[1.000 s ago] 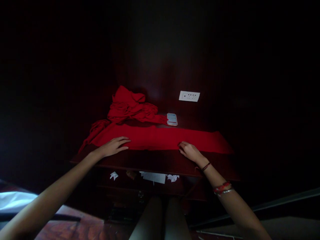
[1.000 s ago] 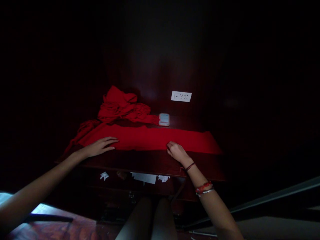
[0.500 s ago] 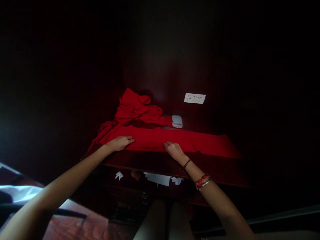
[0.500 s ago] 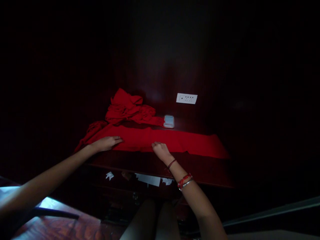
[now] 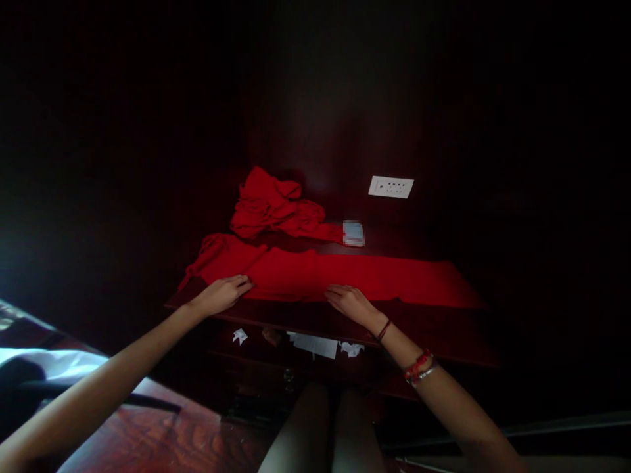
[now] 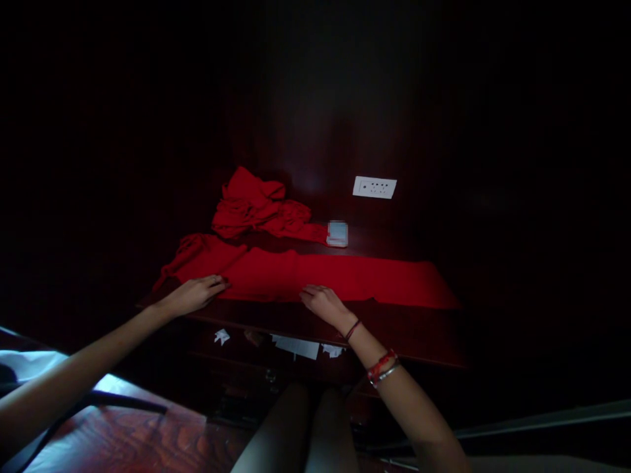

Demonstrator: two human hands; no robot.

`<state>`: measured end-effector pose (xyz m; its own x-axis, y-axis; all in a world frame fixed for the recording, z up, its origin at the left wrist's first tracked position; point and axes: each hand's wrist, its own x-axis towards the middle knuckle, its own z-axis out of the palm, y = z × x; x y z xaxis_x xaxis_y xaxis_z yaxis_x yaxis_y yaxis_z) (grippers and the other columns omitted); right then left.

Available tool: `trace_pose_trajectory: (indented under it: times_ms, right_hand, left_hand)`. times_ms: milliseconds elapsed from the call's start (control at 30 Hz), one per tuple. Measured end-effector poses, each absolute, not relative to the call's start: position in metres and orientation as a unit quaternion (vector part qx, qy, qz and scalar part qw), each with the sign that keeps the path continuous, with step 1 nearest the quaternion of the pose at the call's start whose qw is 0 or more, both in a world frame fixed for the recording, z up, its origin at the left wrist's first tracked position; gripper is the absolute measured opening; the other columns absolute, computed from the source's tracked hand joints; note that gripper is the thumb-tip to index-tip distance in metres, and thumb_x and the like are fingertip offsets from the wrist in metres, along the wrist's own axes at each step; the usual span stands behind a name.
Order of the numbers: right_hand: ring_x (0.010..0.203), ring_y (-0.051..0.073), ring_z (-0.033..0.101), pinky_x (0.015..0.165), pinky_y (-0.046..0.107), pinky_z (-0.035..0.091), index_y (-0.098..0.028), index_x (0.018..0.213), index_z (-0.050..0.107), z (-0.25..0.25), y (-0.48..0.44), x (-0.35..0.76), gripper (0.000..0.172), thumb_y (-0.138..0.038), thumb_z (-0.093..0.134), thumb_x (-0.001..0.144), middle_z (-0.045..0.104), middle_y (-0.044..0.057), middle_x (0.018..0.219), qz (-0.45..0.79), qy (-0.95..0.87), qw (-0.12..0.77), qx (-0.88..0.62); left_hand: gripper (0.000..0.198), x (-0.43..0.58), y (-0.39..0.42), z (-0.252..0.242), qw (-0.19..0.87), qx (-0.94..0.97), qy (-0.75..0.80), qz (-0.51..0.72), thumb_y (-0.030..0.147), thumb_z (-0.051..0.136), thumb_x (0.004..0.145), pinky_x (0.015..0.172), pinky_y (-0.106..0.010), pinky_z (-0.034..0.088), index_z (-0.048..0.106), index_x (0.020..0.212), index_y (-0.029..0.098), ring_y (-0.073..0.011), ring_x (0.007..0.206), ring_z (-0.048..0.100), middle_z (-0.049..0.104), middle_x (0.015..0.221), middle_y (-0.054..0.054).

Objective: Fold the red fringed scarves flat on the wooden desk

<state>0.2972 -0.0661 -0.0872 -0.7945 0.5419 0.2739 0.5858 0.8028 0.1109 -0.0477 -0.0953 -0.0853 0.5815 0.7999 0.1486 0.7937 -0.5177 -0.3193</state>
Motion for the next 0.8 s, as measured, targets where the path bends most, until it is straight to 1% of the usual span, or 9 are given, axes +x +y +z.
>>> trace_pose_trajectory:
  times_ms: [67, 167, 233, 300, 367, 467, 567, 667, 800]
  right_hand:
    - [0.090, 0.013, 0.052, 0.078, 0.024, 0.039, -0.016, 0.096, 0.053, -0.087, -0.065, 0.297, 0.022, -0.019, 0.037, 0.082, 0.057, 0.008, 0.096, -0.089, -0.942, 0.112, -0.305]
    - [0.075, 0.012, 0.055, 0.069, 0.022, 0.041, -0.015, 0.087, 0.055, -0.082, -0.057, 0.293, 0.020, -0.018, 0.036, 0.083, 0.059, 0.006, 0.082, -0.078, -0.929, 0.113, -0.343]
    - [0.070, 0.012, 0.055, 0.065, 0.022, 0.042, -0.015, 0.087, 0.053, -0.074, -0.051, 0.291, 0.021, -0.020, 0.034, 0.083, 0.059, 0.006, 0.079, -0.073, -0.907, 0.162, -0.383]
    - [0.073, 0.013, 0.055, 0.068, 0.022, 0.042, -0.014, 0.090, 0.052, -0.066, -0.049, 0.292, 0.023, -0.021, 0.031, 0.084, 0.058, 0.007, 0.082, -0.076, -0.881, 0.235, -0.404]
    - [0.079, 0.013, 0.054, 0.073, 0.023, 0.041, -0.014, 0.092, 0.051, -0.062, -0.053, 0.296, 0.024, -0.021, 0.030, 0.084, 0.058, 0.008, 0.086, -0.080, -0.882, 0.265, -0.383]
    - [0.084, 0.012, 0.054, 0.077, 0.024, 0.040, -0.016, 0.090, 0.053, -0.066, -0.064, 0.303, 0.021, -0.020, 0.033, 0.083, 0.058, 0.007, 0.088, -0.074, -0.930, 0.196, -0.301]
    - [0.087, 0.012, 0.053, 0.078, 0.024, 0.040, -0.017, 0.090, 0.054, -0.077, -0.073, 0.306, 0.019, -0.018, 0.037, 0.081, 0.058, 0.007, 0.090, -0.074, -0.953, 0.118, -0.270]
    - [0.087, 0.013, 0.054, 0.078, 0.024, 0.040, -0.017, 0.092, 0.054, -0.082, -0.070, 0.305, 0.020, -0.016, 0.037, 0.081, 0.058, 0.007, 0.091, -0.090, -0.949, 0.090, -0.288]
    - [0.076, 0.012, 0.057, 0.070, 0.022, 0.043, -0.016, 0.095, 0.053, -0.077, -0.059, 0.305, 0.023, -0.016, 0.033, 0.083, 0.060, 0.007, 0.086, -0.103, -0.932, 0.111, -0.329]
  left_hand:
    - [0.033, -0.048, -0.094, -0.090, 0.189, -0.863, -0.468, -0.014, 0.008, 0.035, 0.075, 0.077, -0.027, 0.041, 0.051, 0.101, 0.020, -0.0173, 0.092, 0.048, 0.050, 0.098, -0.007]
    - [0.026, -0.041, -0.087, -0.081, 0.225, -0.836, -0.499, -0.038, 0.010, 0.037, 0.074, 0.076, -0.029, 0.041, 0.054, 0.092, 0.020, -0.0185, 0.088, 0.048, 0.050, 0.092, -0.008]
    - [0.023, -0.034, -0.080, -0.065, 0.251, -0.807, -0.531, -0.060, 0.011, 0.038, 0.073, 0.070, -0.029, 0.043, 0.054, 0.087, 0.018, -0.0196, 0.083, 0.047, 0.048, 0.086, -0.009]
    - [0.021, -0.030, -0.077, -0.048, 0.272, -0.779, -0.555, -0.107, 0.012, 0.037, 0.072, 0.066, -0.030, 0.043, 0.054, 0.084, 0.016, -0.0205, 0.081, 0.047, 0.047, 0.083, -0.009]
    - [0.021, -0.030, -0.080, -0.038, 0.271, -0.775, -0.552, -0.147, 0.013, 0.036, 0.072, 0.067, -0.030, 0.043, 0.054, 0.082, 0.016, -0.0204, 0.081, 0.046, 0.046, 0.083, -0.009]
    - [0.022, -0.037, -0.096, -0.050, 0.202, -0.847, -0.479, -0.109, 0.011, 0.035, 0.071, 0.072, -0.028, 0.043, 0.054, 0.080, 0.018, -0.0175, 0.081, 0.048, 0.048, 0.083, -0.007]
    - [0.026, -0.046, -0.110, -0.079, 0.141, -0.874, -0.461, -0.062, 0.011, 0.036, 0.071, 0.076, -0.026, 0.042, 0.053, 0.089, 0.019, -0.0160, 0.089, 0.049, 0.051, 0.094, -0.007]
    - [0.031, -0.054, -0.109, -0.090, 0.141, -0.846, -0.512, -0.043, 0.013, 0.037, 0.072, 0.075, -0.027, 0.044, 0.050, 0.099, 0.020, -0.0174, 0.094, 0.049, 0.048, 0.104, -0.008]
    - [0.026, -0.057, -0.098, -0.076, 0.191, -0.811, -0.551, -0.049, 0.018, 0.037, 0.075, 0.070, -0.027, 0.045, 0.051, 0.097, 0.020, -0.0190, 0.091, 0.050, 0.048, 0.101, -0.009]
